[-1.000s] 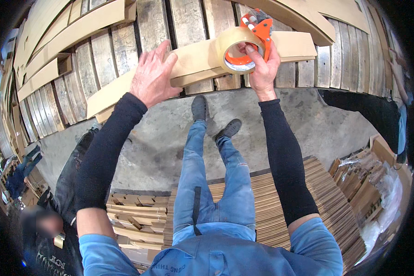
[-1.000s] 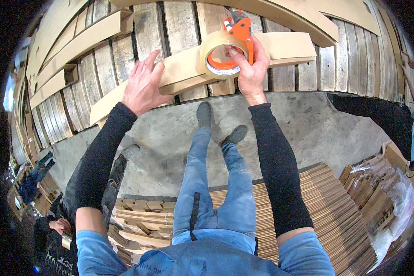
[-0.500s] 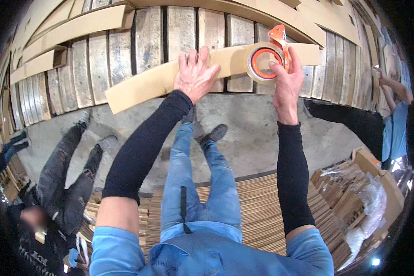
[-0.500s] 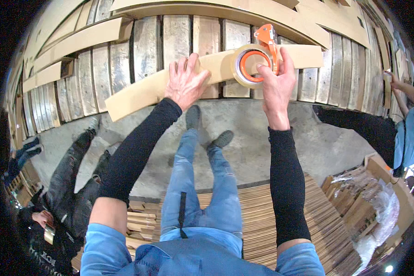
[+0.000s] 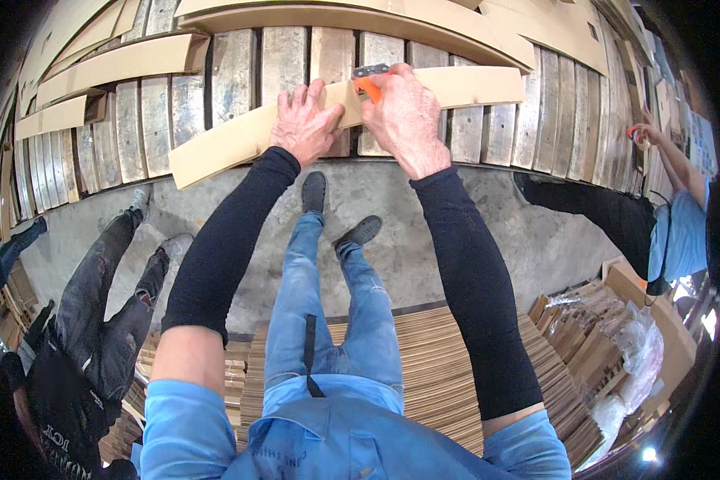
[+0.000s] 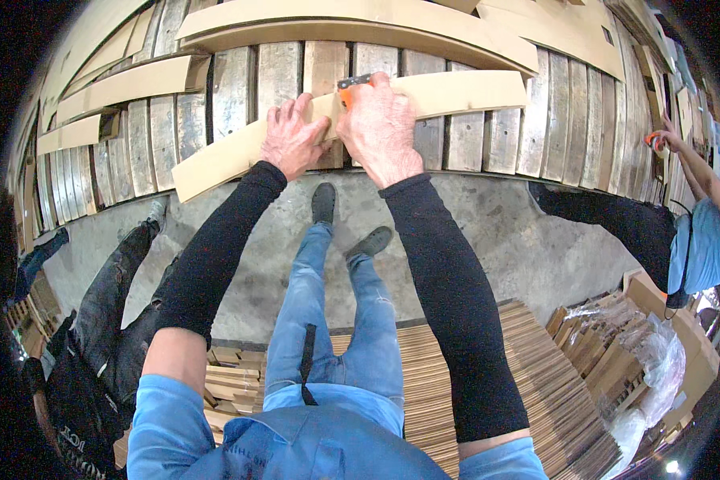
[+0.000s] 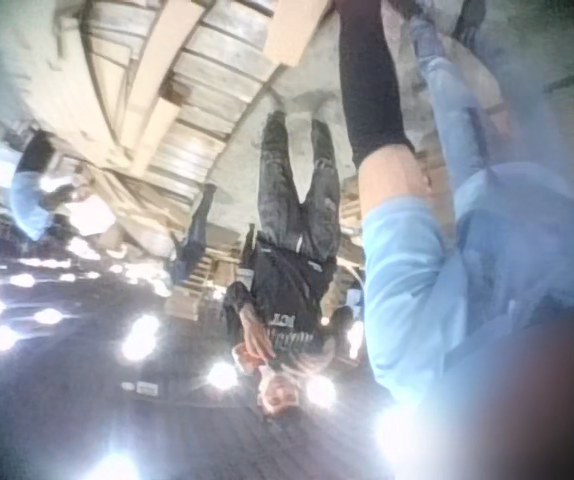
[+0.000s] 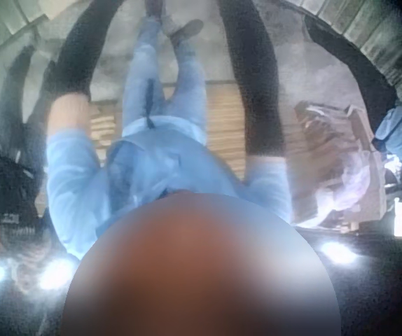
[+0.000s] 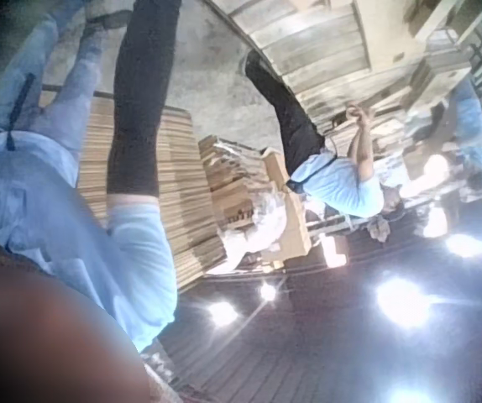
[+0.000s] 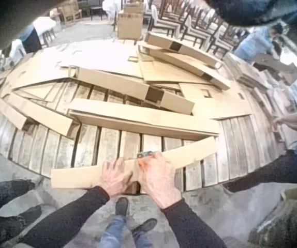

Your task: The person walks through a warehouse and begins assembling flat cardboard pieces into boxes using a handheld tape dispenser. They repeatedly fold flaps and apply tape to secure the box structure while other workers perform similar tasks nearby.

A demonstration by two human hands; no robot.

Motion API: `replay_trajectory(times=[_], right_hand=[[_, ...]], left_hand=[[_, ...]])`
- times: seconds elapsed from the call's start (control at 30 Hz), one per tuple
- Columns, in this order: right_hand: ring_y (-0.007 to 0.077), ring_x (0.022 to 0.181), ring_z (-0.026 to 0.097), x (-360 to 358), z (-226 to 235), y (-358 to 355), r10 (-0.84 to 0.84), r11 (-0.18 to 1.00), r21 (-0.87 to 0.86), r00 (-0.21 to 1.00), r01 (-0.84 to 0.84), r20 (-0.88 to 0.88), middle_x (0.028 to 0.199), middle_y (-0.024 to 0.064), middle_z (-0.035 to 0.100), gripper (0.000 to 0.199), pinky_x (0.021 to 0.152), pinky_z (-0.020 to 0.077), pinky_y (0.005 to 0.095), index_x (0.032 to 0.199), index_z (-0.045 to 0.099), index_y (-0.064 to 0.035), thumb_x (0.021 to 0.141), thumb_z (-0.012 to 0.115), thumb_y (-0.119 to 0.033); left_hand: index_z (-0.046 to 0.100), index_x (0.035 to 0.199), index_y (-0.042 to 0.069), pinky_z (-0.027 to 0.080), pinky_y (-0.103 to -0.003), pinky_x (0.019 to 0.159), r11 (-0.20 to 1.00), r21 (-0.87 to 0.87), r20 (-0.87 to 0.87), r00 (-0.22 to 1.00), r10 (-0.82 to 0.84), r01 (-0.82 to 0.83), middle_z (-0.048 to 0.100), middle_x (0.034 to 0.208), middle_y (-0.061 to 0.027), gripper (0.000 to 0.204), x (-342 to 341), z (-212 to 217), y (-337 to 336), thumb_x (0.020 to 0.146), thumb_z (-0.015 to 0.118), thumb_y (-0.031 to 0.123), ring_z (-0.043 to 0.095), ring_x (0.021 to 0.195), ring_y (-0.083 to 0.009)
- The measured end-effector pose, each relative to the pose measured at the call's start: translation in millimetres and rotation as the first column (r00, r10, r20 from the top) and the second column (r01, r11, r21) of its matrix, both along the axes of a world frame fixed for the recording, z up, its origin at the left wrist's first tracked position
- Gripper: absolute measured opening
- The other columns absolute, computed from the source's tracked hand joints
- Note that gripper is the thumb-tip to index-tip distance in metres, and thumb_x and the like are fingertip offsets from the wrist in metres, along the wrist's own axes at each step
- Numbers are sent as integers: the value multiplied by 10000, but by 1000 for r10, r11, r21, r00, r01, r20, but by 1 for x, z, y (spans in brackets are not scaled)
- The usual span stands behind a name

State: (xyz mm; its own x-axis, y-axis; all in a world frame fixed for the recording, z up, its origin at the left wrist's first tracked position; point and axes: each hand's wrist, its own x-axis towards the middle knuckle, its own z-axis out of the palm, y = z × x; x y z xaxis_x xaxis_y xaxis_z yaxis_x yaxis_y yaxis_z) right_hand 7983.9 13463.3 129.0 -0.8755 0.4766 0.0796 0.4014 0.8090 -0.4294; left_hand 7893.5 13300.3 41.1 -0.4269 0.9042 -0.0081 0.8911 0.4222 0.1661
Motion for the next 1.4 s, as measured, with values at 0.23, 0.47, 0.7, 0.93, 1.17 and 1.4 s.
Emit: replay_trajectory(times=[0.23,0.47,0.7,0.93,1.17,1.4], right_hand=[[388,810,700,63,21,-17,19,993,-118,992,-4,123,1192,214,592,366,732,588,487,1099,717,-74,735,732,-113],[345,1020,690,89,4,-34,-100,986,-124,988,114,115,1348,148,564,444,878,572,423,1151,727,-63,710,765,-100],[360,899,680,102,-4,-25,-77,986,-148,997,74,-17,1373,142,535,442,800,580,446,1150,721,-92,709,754,-98],[357,875,672,99,-8,-17,-63,975,-215,998,55,-28,1356,144,528,435,755,585,468,1131,713,-117,698,753,-91],[363,1015,677,133,-10,-30,-114,948,-299,993,108,-5,1391,136,529,424,864,573,444,1125,726,-93,702,749,-67],[349,956,669,162,-6,-20,-99,947,-309,995,90,-14,1372,134,529,442,816,580,451,1155,712,-117,716,746,-77]], left_hand=[[669,1126,255,356,-529,977,1000,-12,-3,1000,13,-13,431,1393,-141,420,4,7,-1,742,803,360,440,1260,-349],[640,1222,173,361,-620,1090,939,158,-79,952,-297,306,411,1479,-205,570,-3,11,38,675,798,187,426,1373,-371],[567,1285,114,474,-519,1012,975,44,328,919,-220,218,521,1303,-246,624,-5,11,78,711,792,212,562,1185,-431],[595,1182,58,335,-541,1143,984,13,192,965,-176,177,350,1556,-250,562,-1,9,51,729,806,316,421,1370,-410],[660,1098,133,384,-522,1030,992,-45,-36,992,-121,120,382,1515,-192,425,33,6,27,740,810,306,413,1337,-371],[641,1275,13,494,-444,1014,980,-99,771,637,-33,170,574,1397,-264,558,2,23,49,836,796,321,625,1181,-395]])
